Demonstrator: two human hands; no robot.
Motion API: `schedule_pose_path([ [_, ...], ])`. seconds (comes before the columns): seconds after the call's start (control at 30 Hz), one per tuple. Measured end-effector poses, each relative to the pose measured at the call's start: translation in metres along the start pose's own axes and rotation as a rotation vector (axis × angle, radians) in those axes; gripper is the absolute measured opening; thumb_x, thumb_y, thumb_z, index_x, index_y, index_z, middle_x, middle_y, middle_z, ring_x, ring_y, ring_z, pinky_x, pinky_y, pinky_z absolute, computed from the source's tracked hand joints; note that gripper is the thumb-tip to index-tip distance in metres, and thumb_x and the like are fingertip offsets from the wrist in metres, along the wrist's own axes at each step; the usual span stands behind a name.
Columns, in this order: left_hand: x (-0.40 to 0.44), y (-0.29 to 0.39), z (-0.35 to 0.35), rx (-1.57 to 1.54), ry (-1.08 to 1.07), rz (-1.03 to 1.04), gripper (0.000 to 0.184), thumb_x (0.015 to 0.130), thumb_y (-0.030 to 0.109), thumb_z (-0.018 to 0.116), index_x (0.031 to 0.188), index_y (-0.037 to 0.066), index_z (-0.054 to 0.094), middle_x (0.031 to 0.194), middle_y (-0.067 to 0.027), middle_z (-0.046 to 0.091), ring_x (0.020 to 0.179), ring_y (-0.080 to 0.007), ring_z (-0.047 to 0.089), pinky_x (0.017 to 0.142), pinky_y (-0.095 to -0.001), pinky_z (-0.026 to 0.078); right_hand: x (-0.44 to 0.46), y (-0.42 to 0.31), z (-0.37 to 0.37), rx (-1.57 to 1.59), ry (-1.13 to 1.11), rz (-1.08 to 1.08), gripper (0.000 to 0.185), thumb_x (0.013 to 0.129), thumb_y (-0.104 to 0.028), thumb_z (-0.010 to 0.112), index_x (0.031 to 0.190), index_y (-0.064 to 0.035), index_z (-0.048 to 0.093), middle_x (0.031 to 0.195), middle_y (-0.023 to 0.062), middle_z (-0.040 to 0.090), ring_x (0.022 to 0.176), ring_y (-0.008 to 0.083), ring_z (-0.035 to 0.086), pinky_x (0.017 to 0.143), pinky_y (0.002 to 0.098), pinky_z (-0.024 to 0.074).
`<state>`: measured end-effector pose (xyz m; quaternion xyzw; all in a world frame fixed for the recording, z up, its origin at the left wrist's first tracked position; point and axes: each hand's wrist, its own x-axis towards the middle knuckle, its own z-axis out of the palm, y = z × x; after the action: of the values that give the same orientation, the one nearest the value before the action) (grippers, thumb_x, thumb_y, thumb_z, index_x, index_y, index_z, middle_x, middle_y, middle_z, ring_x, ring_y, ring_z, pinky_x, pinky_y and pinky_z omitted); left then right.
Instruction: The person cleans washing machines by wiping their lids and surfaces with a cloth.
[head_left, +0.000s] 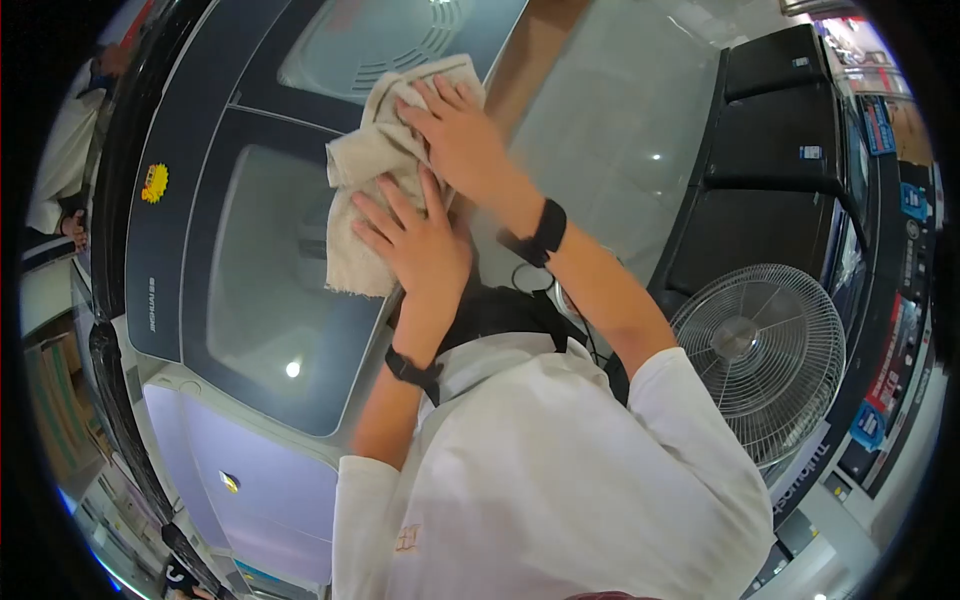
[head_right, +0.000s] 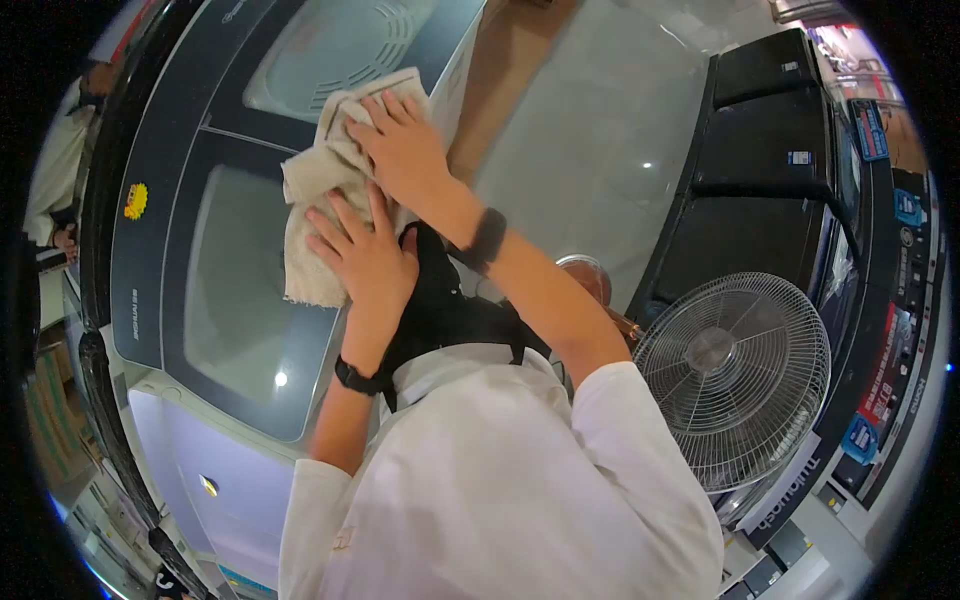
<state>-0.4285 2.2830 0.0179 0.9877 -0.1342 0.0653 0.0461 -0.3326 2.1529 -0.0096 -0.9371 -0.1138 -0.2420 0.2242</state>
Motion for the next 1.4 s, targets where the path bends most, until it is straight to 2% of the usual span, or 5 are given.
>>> schedule_pose_path([
  [0.2, -0.022, -0.02, -0.011, -0.015, -0.078, 0.093, 0.093, 0.087, 0.04, 0.078, 0.167, 0.021, 0.034, 0.17, -0.0285, 0.025, 0.154, -0.0565, 0.023, 0.118, -0.0734, 0.023, -0.012, 0.033, -0.007, 0.078, -0.013, -0.081, 0.043, 0.09, -0.004, 0.065, 0.131, -0.0134, 0.07, 0.149, 0.0134, 0.061, 0.142, 0.0388, 0.053, 0.119, 0.0498, 0.0389],
  [0.43, 0.033, -0.009, 0.006, -0.024, -0.065, 0.078, 0.091, 0.089, 0.035, 0.074, 0.167, 0.015, 0.032, 0.173, -0.0205, 0.024, 0.154, -0.0579, 0.021, 0.118, -0.0729, 0.023, 0.04, 0.05, 0.02, 0.054, 0.047, -0.037, 0.041, 0.087, -0.006, 0.065, 0.126, -0.0142, 0.074, 0.145, 0.0102, 0.064, 0.143, 0.0375, 0.051, 0.121, 0.0495, 0.0351],
  [0.93, 0.074, 0.006, 0.01, -0.02, -0.234, 0.042, 0.093, 0.096, 0.042, 0.067, 0.17, 0.009, 0.021, 0.174, -0.0202, 0.022, 0.161, -0.0477, 0.013, 0.124, -0.0693, 0.013, 0.041, 0.075, 0.014, 0.09, 0.133, 0.037, 0.03, 0.089, -0.012, 0.066, 0.117, -0.018, 0.074, 0.147, 0.0074, 0.064, 0.144, 0.0282, 0.053, 0.124, 0.0463, 0.0354],
  [1.23, 0.094, 0.007, 0.032, 0.127, -0.217, 0.049, 0.083, 0.102, 0.052, 0.056, 0.165, 0.004, 0.031, 0.174, -0.0191, 0.024, 0.162, -0.0452, 0.011, 0.125, -0.0685, 0.014, 0.051, 0.074, 0.036, 0.065, 0.289, 0.064, 0.025, 0.088, -0.023, 0.064, 0.106, -0.009, 0.074, 0.136, 0.0143, 0.067, 0.136, 0.0327, 0.057, 0.123, 0.049, 0.0362],
  [1.4, 0.092, 0.008, 0.046, 0.215, -0.087, 0.02, 0.077, 0.1, 0.045, 0.059, 0.161, 0.002, 0.04, 0.168, -0.0196, 0.037, 0.16, -0.0416, 0.023, 0.124, -0.0649, 0.021, 0.044, 0.074, 0.034, 0.163, 0.451, 0.035, 0.021, 0.087, -0.021, 0.062, 0.099, -0.0084, 0.074, 0.128, 0.019, 0.068, 0.132, 0.0346, 0.058, 0.119, 0.0506, 0.0396],
])
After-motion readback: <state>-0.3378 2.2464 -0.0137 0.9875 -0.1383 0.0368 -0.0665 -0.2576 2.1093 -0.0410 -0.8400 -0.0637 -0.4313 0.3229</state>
